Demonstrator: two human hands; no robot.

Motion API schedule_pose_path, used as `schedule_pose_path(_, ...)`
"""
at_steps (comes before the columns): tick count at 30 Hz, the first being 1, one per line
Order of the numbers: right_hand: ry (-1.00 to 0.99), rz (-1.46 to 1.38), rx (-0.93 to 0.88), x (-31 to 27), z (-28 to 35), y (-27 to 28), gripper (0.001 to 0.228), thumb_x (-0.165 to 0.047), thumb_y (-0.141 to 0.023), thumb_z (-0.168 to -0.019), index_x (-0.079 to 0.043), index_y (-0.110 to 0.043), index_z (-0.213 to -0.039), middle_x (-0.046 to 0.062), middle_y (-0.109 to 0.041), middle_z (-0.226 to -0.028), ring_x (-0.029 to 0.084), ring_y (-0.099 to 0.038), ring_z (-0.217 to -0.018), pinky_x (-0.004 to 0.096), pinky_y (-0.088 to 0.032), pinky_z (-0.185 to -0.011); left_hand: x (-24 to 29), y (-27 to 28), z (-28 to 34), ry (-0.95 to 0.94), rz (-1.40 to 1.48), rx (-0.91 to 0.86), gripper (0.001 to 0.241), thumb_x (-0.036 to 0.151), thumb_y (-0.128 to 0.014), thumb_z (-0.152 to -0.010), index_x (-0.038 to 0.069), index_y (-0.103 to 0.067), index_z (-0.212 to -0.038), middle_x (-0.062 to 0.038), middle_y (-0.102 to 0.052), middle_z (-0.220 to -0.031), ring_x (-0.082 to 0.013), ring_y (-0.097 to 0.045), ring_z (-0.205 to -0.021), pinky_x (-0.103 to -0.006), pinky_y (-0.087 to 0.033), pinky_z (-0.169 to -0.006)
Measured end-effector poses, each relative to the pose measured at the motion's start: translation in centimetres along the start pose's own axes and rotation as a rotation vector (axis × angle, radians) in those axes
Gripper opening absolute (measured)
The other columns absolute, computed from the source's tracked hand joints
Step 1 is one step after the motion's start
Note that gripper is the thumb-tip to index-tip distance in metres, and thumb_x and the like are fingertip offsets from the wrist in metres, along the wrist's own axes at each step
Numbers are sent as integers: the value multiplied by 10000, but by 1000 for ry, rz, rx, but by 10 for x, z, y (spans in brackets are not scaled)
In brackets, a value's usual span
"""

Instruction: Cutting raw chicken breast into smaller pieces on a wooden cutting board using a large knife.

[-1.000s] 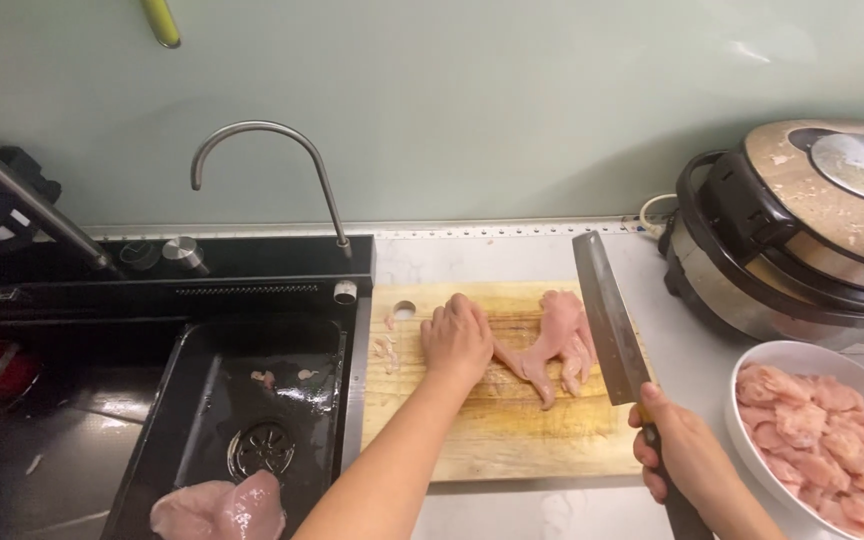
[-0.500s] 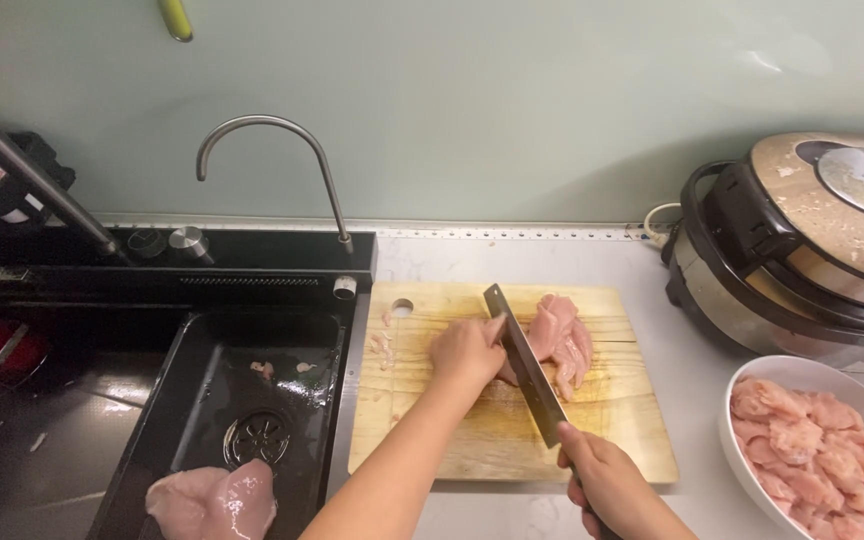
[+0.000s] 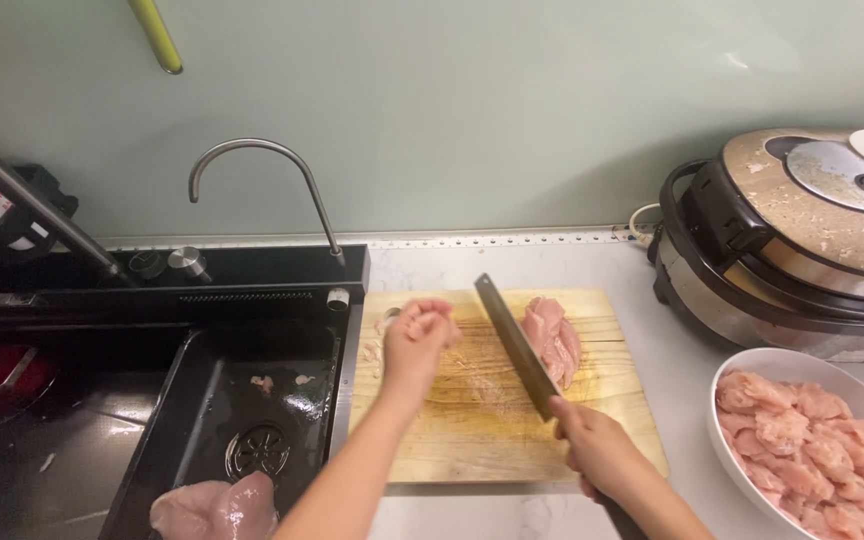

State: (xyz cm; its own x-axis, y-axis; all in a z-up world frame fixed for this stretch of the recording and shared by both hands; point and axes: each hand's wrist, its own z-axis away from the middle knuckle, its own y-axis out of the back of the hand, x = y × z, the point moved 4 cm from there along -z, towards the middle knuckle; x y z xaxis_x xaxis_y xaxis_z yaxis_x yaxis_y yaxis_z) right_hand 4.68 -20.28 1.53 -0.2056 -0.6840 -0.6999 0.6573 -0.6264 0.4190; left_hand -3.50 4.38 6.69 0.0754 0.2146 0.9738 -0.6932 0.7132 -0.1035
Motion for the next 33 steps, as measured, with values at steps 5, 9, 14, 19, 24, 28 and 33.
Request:
schedule_pose_path(5,-30,-126,27,23,7,33,582,-536,-472,-997,16,-649,-947,65,-443,-529,198,-386,-314,373,-307,-336,31,-10,3,-99,-68,-77,129,118,-629,-949,96,-673,-1068,-73,-742,-962,-74,-695,-817,-178,-562,-658)
schedule_pose_path(9,6,-133,42,23,11,46,598,-558,-475,-1025,10,-636,-928,73,-441,-520,212,-394,-305,382,-314,-332,1,-32,5,35,-99,-162,160,169,-621,-954,87,-687,-1074,-52,-754,-1047,-127,-649,-782,-240,-552,-690)
schedule_pose_path(14,108,-176,62,27,17,47,578,-529,-471,-1040,17,-607,-909,87,-455,-502,207,-398,-290,366,-309,-316,-33,-6,6,-17,-662,1,161,248,-654,-954,163,-702,-1081,17,-696,-1122,-123,-580,-1094,-344,-438,-1034)
schedule_pose_path(19,150,-208,-1,30,23,12,540,-477,-454,-1013,15,-635,-882,77,-472,-505,185,-389,-288,344,-298,-305,-48,0,-1,-165,-980,87,189,317,-641,-977,162,-705,-1065,3,-618,-1098,-206,-513,-1173,-401,-353,-1073)
schedule_pose_path(24,-10,-194,-151,18,44,-27,513,-509,-454,-1007,-27,-617,-940,60,-466,-533,179,-396,-313,346,-294,-321,-59,-13,-2,-521,-1084,38,124,227,-619,-958,105,-642,-953,-56,-612,-988,-233,-555,-1042,-401,-404,-937)
schedule_pose_path(28,-27,-108,-159,8,53,-37,523,-520,-440,-1011,-34,-616,-932,63,-470,-544,186,-408,-325,344,-311,-331,-56,-15,2,-629,-1064,105,120,210,-617,-946,91,-603,-933,-81,-603,-980,-271,-550,-1016,-432,-394,-907)
schedule_pose_path(33,69,183,-47,-27,47,-43,570,-506,-420,-1019,9,-588,-842,83,-520,-556,211,-505,-340,378,-444,-360,-59,-16,0,-670,-1102,94,148,182,-588,-938,74,-584,-1037,-108,-584,-1012,-297,-539,-1001,-450,-383,-879)
